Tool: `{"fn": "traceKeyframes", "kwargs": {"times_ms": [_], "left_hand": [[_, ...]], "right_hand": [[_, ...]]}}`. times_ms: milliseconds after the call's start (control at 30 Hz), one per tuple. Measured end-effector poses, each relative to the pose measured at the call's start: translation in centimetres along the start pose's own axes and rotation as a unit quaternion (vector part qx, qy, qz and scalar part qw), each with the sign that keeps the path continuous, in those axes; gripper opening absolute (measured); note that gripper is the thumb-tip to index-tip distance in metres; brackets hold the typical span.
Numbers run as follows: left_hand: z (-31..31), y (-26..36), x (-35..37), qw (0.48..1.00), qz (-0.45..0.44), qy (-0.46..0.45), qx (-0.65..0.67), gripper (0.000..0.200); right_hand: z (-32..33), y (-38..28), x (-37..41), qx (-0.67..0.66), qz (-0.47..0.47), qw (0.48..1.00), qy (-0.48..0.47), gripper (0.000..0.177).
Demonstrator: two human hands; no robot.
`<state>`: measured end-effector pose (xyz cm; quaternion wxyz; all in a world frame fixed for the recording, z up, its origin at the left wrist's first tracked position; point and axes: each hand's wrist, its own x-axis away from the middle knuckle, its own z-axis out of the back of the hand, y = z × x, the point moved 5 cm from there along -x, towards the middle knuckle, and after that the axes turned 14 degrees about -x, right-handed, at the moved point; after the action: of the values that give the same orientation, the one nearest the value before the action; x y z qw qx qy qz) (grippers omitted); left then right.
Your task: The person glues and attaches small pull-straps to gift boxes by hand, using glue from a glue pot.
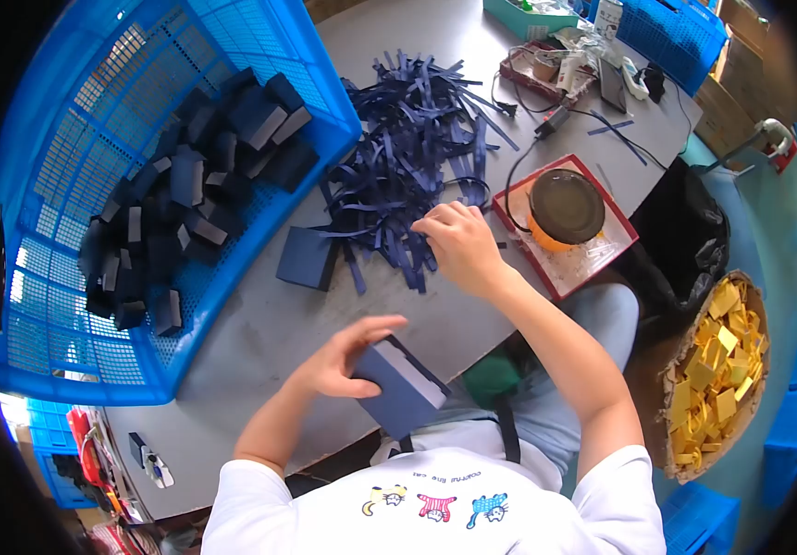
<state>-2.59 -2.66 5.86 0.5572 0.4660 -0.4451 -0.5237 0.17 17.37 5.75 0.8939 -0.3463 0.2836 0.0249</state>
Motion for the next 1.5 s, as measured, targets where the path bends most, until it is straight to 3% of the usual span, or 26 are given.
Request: {"fn": "traceKeyframes", "kwargs": {"times_ms": [100, 167, 200, 300, 400, 467, 500, 700, 833, 933, 1033, 1100, 1200, 1233, 1300, 1333, 1433, 1500], "left_hand": [[-1.0, 0.0, -0.9, 0.995, 0.016, -0.089, 0.042, 0.07], [-1.4, -0.7, -1.0, 0.989, 0.018, -0.103, 0.103, 0.067], [-1.3, -1.2, -1.0, 0.989, 0.022, -0.106, 0.104, 0.066], [-1.8, -1.2, -1.2, 0.99, 0.019, -0.09, 0.107, 0.064], [-2.4, -1.2, -1.6, 0.994, 0.011, -0.049, 0.097, 0.064], [-2.5, -0.7, -1.7, 0.996, -0.004, -0.036, 0.084, 0.067], [-2.4, -0.5, -1.8, 0.998, -0.016, -0.023, 0.058, 0.069], [-1.4, 2.6, -3.6, 0.989, -0.112, 0.056, 0.082, 0.074], [-2.5, 3.5, -6.8, 0.986, -0.163, -0.016, 0.025, 0.079], [-4.1, 2.6, -8.5, 0.99, -0.103, -0.089, 0.034, 0.078], [-5.2, 1.1, -10.7, 0.984, -0.113, -0.138, 0.026, 0.077], [-5.9, 0.8, -11.9, 0.98, -0.123, -0.155, 0.02, 0.077], [-7.3, 0.6, -13.0, 0.976, -0.112, -0.18, 0.039, 0.078], [-7.5, 0.5, -13.4, 0.975, -0.113, -0.187, 0.043, 0.078], [-7.7, 0.0, -14.2, 0.977, -0.079, -0.188, 0.059, 0.08], [-7.5, -0.1, -14.9, 0.98, -0.066, -0.181, 0.053, 0.082], [-7.4, -2.4, -16.0, 0.981, 0.018, -0.162, 0.104, 0.08], [-7.8, -3.2, -16.3, 0.979, 0.021, -0.173, 0.103, 0.078]], "right_hand": [[-2.9, 1.1, -0.7, 0.157, 0.044, 0.983, -0.089, 0.025], [-4.5, 3.3, -0.3, 0.167, -0.018, 0.977, -0.13, 0.011], [-4.2, 3.0, -0.2, 0.15, 0.003, 0.985, -0.087, 0.006], [-1.0, -0.3, -0.6, 0.013, 0.026, 0.996, 0.082, 0.013], [2.4, -2.8, 0.3, -0.119, -0.044, 0.973, 0.193, 0.009], [3.4, -3.4, 2.0, -0.38, -0.189, 0.876, 0.228, 0.005], [3.9, -3.8, 2.7, -0.451, -0.203, 0.842, 0.216, 0.005], [6.5, -4.6, 7.1, -0.626, -0.294, 0.711, 0.128, 0.006], [7.3, -4.7, 9.7, -0.617, -0.343, 0.705, 0.061, 0.009], [7.7, -4.2, 11.5, -0.588, -0.38, 0.713, 0.04, 0.012], [8.3, -3.2, 13.1, -0.589, -0.4, 0.699, 0.059, 0.028], [8.5, -2.5, 13.9, -0.624, -0.407, 0.656, 0.123, 0.032], [9.3, -1.6, 14.2, -0.522, -0.438, 0.715, 0.157, 0.023], [9.3, -1.0, 15.1, -0.533, -0.462, 0.686, 0.178, 0.019], [10.4, -0.5, 15.4, -0.503, -0.487, 0.687, 0.194, 0.016], [11.3, -0.4, 15.3, -0.448, -0.472, 0.73, 0.21, 0.012], [13.9, 1.4, 16.2, -0.35, -0.44, 0.785, 0.26, 0.012], [15.8, 2.6, 16.1, -0.339, -0.458, 0.775, 0.273, 0.013]]}}
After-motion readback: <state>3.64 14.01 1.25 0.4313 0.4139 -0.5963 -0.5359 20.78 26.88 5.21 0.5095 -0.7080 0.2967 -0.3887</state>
